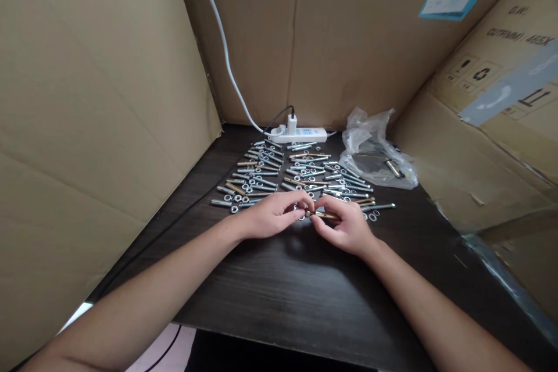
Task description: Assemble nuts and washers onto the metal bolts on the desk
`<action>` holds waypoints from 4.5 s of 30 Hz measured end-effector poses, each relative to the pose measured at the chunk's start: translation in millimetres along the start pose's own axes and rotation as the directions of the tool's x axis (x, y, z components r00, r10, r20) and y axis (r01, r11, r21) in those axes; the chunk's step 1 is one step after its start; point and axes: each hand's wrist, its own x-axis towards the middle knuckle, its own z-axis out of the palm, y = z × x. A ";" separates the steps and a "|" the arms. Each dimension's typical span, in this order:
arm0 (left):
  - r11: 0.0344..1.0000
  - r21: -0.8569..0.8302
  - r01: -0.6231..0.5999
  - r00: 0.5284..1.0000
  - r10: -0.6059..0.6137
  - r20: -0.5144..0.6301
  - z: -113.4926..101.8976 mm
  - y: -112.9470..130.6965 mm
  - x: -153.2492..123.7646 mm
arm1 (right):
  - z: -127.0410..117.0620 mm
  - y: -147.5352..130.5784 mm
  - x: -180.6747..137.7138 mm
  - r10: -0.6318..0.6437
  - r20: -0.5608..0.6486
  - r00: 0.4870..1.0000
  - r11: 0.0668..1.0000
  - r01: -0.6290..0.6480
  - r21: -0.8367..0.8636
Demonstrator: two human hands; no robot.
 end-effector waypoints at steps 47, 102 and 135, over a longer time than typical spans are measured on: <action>0.797 0.526 0.297 0.942 -0.334 -0.027 -35.6 6.0 -11.4 | -4.4 -3.5 3.2 0.079 0.119 0.990 0.984 -0.058 -0.170; 0.836 0.549 -0.010 0.988 -0.076 0.133 8.2 -1.8 -3.9 | -12.8 1.4 9.1 0.230 0.120 0.966 0.953 -0.199 -0.228; 0.725 0.671 0.154 0.971 -0.236 0.032 -39.5 10.2 -10.5 | -21.4 -7.1 8.2 0.218 0.292 0.931 0.939 -0.118 -0.324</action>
